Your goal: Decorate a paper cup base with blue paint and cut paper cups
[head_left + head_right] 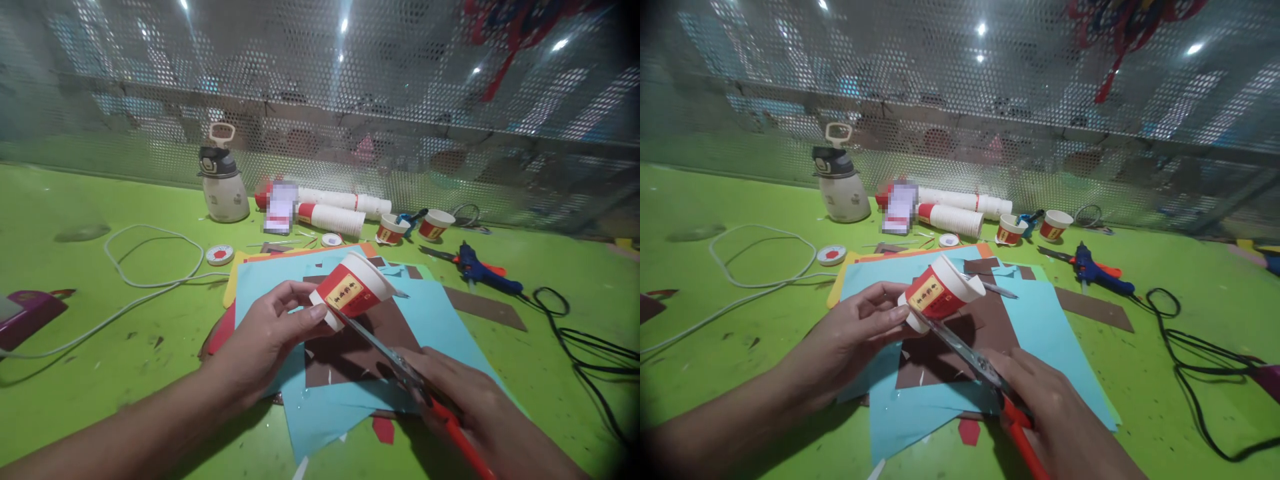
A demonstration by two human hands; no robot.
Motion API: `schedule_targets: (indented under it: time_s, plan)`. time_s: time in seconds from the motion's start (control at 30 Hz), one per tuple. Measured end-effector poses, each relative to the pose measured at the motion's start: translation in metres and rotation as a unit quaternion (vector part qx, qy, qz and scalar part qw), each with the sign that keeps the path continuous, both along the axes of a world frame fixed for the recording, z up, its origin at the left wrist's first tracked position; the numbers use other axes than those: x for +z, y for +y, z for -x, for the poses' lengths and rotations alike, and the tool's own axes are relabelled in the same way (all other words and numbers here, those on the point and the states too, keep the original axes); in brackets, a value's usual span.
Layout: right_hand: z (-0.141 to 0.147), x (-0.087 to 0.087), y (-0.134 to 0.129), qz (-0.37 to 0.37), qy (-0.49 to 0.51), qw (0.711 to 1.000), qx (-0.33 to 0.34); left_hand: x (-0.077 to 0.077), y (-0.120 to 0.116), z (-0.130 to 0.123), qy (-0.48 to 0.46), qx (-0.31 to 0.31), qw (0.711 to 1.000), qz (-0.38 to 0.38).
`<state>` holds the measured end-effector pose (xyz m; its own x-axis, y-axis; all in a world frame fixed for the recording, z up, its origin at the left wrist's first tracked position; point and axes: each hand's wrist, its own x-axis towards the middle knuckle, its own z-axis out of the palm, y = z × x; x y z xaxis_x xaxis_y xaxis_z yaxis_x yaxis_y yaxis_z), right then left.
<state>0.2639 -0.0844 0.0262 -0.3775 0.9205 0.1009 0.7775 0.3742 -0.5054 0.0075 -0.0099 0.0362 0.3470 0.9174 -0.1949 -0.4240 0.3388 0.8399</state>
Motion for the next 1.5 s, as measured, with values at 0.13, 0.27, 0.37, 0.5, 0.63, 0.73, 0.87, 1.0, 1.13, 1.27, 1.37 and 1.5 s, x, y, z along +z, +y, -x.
schedule_targets:
  time_s: [0.13, 0.27, 0.37, 0.5, 0.63, 0.73, 0.87, 1.0, 1.13, 1.27, 1.37, 1.5]
  plan:
    - [0.000, -0.001, -0.001, 0.035, 0.005, 0.999, 0.020, -0.001, -0.001, -0.001, -0.012, -0.001, 1.000, 0.000]
    - [-0.003, -0.006, -0.002, 0.054, -0.007, 0.998, 0.028, -0.001, -0.001, -0.002, -0.017, -0.001, 1.000, 0.001]
    - [-0.003, -0.007, -0.003, 0.045, -0.005, 0.998, 0.032, -0.001, -0.002, -0.002, -0.010, 0.006, 1.000, 0.003]
    - [0.001, -0.005, -0.005, 0.032, 0.002, 0.999, 0.013, -0.001, -0.003, -0.003, 0.002, 0.018, 1.000, 0.002]
    - [0.006, -0.004, -0.005, 0.009, -0.015, 1.000, 0.019, -0.001, -0.003, -0.004, 0.011, 0.025, 1.000, 0.000]
    - [0.005, -0.007, -0.004, -0.031, -0.014, 0.999, 0.022, -0.002, -0.002, -0.003, 0.028, 0.021, 0.999, 0.002]
    - [0.001, -0.010, -0.003, -0.018, -0.013, 1.000, 0.016, -0.003, -0.001, 0.000, 0.078, 0.029, 0.996, -0.031]
    - [0.002, -0.009, -0.003, 0.026, -0.018, 0.999, 0.003, -0.005, -0.001, -0.001, 0.089, 0.039, 0.994, -0.054]
    - [0.006, -0.005, -0.002, 0.044, -0.005, 0.999, 0.007, -0.006, -0.001, -0.003, 0.065, 0.048, 0.995, -0.066]
    - [0.007, -0.004, -0.003, 0.035, 0.005, 0.999, 0.020, -0.005, -0.004, -0.003, 0.064, 0.041, 0.995, -0.061]
    - [0.007, -0.004, -0.004, 0.022, 0.003, 0.999, 0.023, -0.004, -0.006, -0.003, 0.067, 0.036, 0.995, -0.059]
    - [0.009, -0.003, -0.003, 0.018, 0.001, 1.000, 0.023, -0.005, -0.006, -0.003, 0.063, 0.037, 0.995, -0.060]
